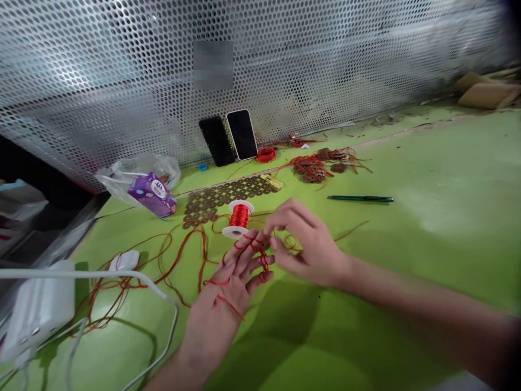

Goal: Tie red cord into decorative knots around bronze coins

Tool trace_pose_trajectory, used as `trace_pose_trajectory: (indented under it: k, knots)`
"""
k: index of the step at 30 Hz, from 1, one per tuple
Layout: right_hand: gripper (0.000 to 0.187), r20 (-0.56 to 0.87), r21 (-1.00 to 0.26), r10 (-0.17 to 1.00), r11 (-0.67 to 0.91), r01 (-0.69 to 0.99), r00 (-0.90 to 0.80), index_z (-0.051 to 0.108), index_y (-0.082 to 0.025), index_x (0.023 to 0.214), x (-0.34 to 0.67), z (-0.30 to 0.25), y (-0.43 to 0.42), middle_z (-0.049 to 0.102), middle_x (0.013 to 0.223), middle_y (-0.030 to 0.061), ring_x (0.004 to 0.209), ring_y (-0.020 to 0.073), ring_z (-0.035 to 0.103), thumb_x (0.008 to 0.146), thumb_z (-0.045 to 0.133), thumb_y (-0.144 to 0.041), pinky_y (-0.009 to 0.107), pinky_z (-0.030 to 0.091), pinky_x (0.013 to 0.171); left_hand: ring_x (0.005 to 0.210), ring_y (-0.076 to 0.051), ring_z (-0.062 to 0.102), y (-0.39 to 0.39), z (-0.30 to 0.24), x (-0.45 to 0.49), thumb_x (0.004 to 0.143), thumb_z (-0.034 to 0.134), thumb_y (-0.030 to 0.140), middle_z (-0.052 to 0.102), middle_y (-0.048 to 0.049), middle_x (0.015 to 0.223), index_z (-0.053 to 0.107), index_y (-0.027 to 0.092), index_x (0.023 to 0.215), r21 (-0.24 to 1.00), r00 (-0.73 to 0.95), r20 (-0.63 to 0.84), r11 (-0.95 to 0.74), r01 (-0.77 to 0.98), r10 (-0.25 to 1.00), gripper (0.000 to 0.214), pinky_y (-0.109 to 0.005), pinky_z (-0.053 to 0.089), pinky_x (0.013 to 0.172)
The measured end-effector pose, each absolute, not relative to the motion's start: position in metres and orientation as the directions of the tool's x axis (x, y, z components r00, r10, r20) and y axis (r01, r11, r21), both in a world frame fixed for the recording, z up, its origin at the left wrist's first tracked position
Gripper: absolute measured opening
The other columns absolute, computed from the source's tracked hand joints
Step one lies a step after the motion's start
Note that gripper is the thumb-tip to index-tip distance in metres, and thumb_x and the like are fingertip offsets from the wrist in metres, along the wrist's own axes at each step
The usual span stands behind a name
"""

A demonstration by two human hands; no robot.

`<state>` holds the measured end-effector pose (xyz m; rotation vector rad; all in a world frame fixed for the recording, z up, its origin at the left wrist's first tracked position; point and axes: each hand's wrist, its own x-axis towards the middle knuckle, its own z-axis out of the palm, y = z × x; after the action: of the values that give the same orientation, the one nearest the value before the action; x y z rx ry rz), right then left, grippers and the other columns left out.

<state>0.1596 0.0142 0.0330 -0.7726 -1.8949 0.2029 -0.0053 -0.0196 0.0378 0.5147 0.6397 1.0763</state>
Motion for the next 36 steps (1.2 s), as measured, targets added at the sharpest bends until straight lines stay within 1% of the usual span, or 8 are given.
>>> trace_pose_trajectory:
  k: [4, 7, 13, 16, 22, 25, 29, 36]
  knots:
    - [0.006, 0.777, -0.273, 0.529, 0.771, 0.575, -0.341, 0.060, -0.017, 0.081, 0.148, 0.041, 0.004, 0.063, 0.079, 0.0028, 0.072, 0.0150, 0.055, 0.081, 0.055, -0.019, 0.029, 0.042, 0.066, 0.102, -0.018, 0.060, -0.021, 0.032, -0.002, 0.083, 0.053, 0.021, 0.069, -0.0020, 0.103, 0.072, 0.023, 0.090, 0.761, 0.232, -0.215, 0.311, -0.569, 0.949, 0.020, -0.027, 0.050, 0.087]
    - [0.007, 0.732, -0.323, 0.592, 0.737, 0.593, -0.337, 0.063, -0.016, 0.082, 0.144, 0.039, 0.003, 0.064, 0.081, 0.0025, 0.073, 0.0148, 0.056, 0.080, 0.056, -0.020, 0.029, 0.042, 0.068, 0.109, -0.023, 0.056, -0.021, 0.027, -0.001, 0.083, 0.056, 0.023, 0.067, -0.0046, 0.104, 0.070, 0.021, 0.096, 0.796, 0.215, -0.224, 0.306, -0.522, 0.951, 0.019, -0.037, 0.044, 0.096]
    - [0.008, 0.701, -0.392, 0.655, 0.684, 0.615, -0.282, 0.064, -0.017, 0.080, 0.144, 0.039, 0.002, 0.064, 0.078, 0.0012, 0.071, 0.0138, 0.055, 0.079, 0.056, -0.018, 0.027, 0.040, 0.068, 0.117, -0.024, 0.051, -0.028, 0.014, -0.008, 0.079, 0.063, 0.037, 0.067, -0.0030, 0.107, 0.065, 0.026, 0.108, 0.859, 0.113, -0.301, 0.321, -0.399, 0.947, 0.031, -0.039, 0.037, 0.103]
    - [0.010, 0.699, -0.391, 0.659, 0.678, 0.623, -0.278, 0.063, -0.016, 0.074, 0.143, 0.041, 0.000, 0.063, 0.074, 0.0018, 0.069, 0.0136, 0.053, 0.079, 0.054, -0.017, 0.027, 0.040, 0.067, 0.116, -0.027, 0.051, -0.031, 0.014, -0.009, 0.077, 0.065, 0.040, 0.066, -0.0050, 0.108, 0.066, 0.024, 0.104, 0.872, 0.101, -0.342, 0.355, -0.337, 0.934, 0.032, -0.042, 0.036, 0.103]
    - [0.009, 0.681, -0.478, 0.695, 0.662, 0.577, -0.232, 0.059, -0.015, 0.070, 0.147, 0.043, 0.003, 0.058, 0.070, 0.0005, 0.064, 0.0112, 0.050, 0.071, 0.051, -0.011, 0.024, 0.040, 0.063, 0.098, -0.019, 0.059, -0.024, 0.031, -0.001, 0.076, 0.068, 0.034, 0.068, -0.0009, 0.098, 0.069, 0.025, 0.090, 0.829, 0.220, -0.190, 0.276, -0.487, 0.957, 0.017, -0.034, 0.047, 0.091]
    - [0.008, 0.609, -0.572, 0.766, 0.603, 0.556, -0.205, 0.059, -0.016, 0.072, 0.150, 0.043, 0.004, 0.058, 0.073, 0.0004, 0.065, 0.0108, 0.049, 0.071, 0.053, -0.011, 0.022, 0.040, 0.060, 0.091, -0.016, 0.060, -0.021, 0.038, -0.001, 0.082, 0.061, 0.027, 0.068, 0.0003, 0.094, 0.069, 0.024, 0.083, 0.771, 0.273, -0.193, 0.318, -0.552, 0.942, 0.009, -0.028, 0.051, 0.080]
    - [0.009, 0.569, -0.627, 0.795, 0.586, 0.513, -0.212, 0.060, -0.018, 0.080, 0.153, 0.044, 0.005, 0.060, 0.079, 0.0003, 0.065, 0.0097, 0.052, 0.077, 0.052, -0.014, 0.020, 0.041, 0.059, 0.096, -0.017, 0.059, -0.020, 0.042, -0.004, 0.086, 0.052, 0.022, 0.067, -0.0017, 0.102, 0.069, 0.022, 0.089, 0.684, 0.328, -0.245, 0.403, -0.608, 0.912, 0.017, -0.029, 0.052, 0.080]
    - [0.013, 0.659, -0.466, 0.700, 0.668, 0.580, -0.276, 0.063, -0.015, 0.080, 0.157, 0.045, 0.003, 0.063, 0.079, 0.0025, 0.066, 0.0103, 0.055, 0.081, 0.050, -0.016, 0.022, 0.044, 0.063, 0.104, -0.017, 0.057, -0.021, 0.043, -0.007, 0.088, 0.042, 0.027, 0.063, -0.0039, 0.115, 0.062, 0.026, 0.112, 0.611, 0.366, -0.245, 0.436, -0.661, 0.898, 0.031, -0.031, 0.050, 0.084]
